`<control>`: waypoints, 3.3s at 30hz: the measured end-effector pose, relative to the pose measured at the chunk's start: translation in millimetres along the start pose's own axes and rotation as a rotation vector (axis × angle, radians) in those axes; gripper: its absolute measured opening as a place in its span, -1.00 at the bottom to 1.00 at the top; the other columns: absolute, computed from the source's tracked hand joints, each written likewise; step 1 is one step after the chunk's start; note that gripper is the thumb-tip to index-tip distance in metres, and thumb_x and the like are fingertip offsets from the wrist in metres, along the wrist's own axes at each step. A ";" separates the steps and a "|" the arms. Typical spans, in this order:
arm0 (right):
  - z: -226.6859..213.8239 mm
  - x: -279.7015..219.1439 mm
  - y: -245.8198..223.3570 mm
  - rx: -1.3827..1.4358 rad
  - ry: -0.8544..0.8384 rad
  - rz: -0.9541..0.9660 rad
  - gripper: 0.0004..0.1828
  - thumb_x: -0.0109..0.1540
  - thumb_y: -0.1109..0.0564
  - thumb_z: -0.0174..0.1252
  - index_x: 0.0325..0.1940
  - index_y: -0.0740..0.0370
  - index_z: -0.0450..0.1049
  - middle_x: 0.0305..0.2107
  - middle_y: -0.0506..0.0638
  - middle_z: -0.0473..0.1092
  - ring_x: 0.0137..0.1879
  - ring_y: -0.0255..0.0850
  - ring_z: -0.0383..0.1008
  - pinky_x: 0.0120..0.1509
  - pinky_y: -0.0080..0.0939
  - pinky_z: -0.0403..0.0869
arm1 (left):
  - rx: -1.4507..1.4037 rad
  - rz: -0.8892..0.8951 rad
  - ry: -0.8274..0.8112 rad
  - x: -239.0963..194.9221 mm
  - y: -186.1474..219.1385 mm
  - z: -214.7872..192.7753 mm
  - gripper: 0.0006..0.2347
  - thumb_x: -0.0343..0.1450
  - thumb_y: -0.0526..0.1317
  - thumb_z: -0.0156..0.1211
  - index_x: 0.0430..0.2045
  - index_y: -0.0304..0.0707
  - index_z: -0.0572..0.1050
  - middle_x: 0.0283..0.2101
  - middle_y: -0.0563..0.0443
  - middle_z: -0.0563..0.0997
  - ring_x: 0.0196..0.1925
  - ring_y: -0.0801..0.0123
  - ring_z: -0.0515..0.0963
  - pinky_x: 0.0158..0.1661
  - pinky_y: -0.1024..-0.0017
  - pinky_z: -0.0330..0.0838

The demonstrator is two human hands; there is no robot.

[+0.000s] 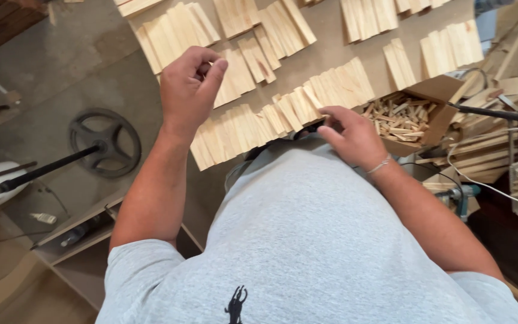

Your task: Organizing and aligning small wooden slats into rows on a workbench

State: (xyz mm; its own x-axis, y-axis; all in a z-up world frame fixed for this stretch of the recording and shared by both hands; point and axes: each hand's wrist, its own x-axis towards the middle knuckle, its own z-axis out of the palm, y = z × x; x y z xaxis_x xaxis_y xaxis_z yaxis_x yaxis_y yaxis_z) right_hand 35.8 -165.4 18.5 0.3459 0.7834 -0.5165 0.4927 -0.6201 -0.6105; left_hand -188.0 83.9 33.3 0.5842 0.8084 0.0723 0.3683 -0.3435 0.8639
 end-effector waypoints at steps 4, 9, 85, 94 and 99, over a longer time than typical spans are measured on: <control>-12.1 -5.2 6.6 0.069 0.044 0.109 -0.59 0.27 0.06 0.20 0.22 0.09 0.53 -0.23 -0.06 0.55 -0.17 -0.25 0.51 0.01 -0.21 0.49 | -0.014 0.018 0.080 -2.2 -5.3 -26.9 -0.92 0.51 -0.35 0.26 -0.41 -0.27 0.57 -0.45 0.11 0.53 -0.43 0.52 0.44 -0.44 0.53 0.37; -19.2 -1.6 91.5 0.073 0.696 0.107 -0.80 0.27 0.12 0.22 -0.03 0.12 0.58 -0.32 -0.14 0.47 -0.26 -0.35 0.40 -0.10 -0.27 0.44 | 0.019 0.015 0.222 -10.9 -41.8 -40.6 -0.96 0.50 -0.41 0.30 -0.36 -0.34 0.59 -0.35 0.01 0.56 -0.30 0.40 0.50 -0.22 0.42 0.41; -23.7 43.1 209.8 1.289 0.600 0.289 -0.75 0.31 -0.06 0.26 -0.22 0.16 0.49 -0.59 0.04 0.48 -0.57 -0.27 0.52 -0.54 -0.36 0.56 | -0.419 -0.657 -0.517 30.8 118.2 319.9 -0.73 0.48 -0.12 0.14 -0.43 -0.43 0.58 -0.64 -0.16 0.48 -0.61 0.35 0.59 -0.67 0.48 0.59; -15.8 45.4 237.8 1.299 0.655 0.263 -0.65 0.40 -0.11 0.08 -0.17 0.23 0.53 -0.48 0.09 0.52 -0.47 -0.25 0.57 -0.43 -0.32 0.61 | -0.497 -0.793 -0.624 37.6 107.7 358.7 -0.61 0.52 -0.02 0.04 -0.31 -0.51 0.59 -0.41 -0.22 0.63 -0.39 0.25 0.68 -0.41 0.35 0.63; -30.5 34.9 220.2 1.240 0.693 0.148 -0.80 0.33 0.13 0.05 -0.09 0.26 0.52 -0.35 0.11 0.54 -0.38 -0.31 0.55 -0.34 -0.38 0.59 | -0.487 -0.804 -0.656 39.5 93.4 373.7 -0.60 0.53 0.01 0.00 -0.29 -0.41 0.65 -0.38 -0.23 0.69 -0.37 0.19 0.74 -0.40 0.35 0.66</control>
State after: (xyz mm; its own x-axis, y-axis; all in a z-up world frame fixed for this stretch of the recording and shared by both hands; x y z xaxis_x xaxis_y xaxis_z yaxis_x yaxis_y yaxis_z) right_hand 180.8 -273.3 -115.6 0.8235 0.3478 -0.4481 -0.4611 -0.0497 -0.8860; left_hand 139.7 -95.0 -69.4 0.6237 0.2558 -0.7386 0.5705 0.4971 0.6538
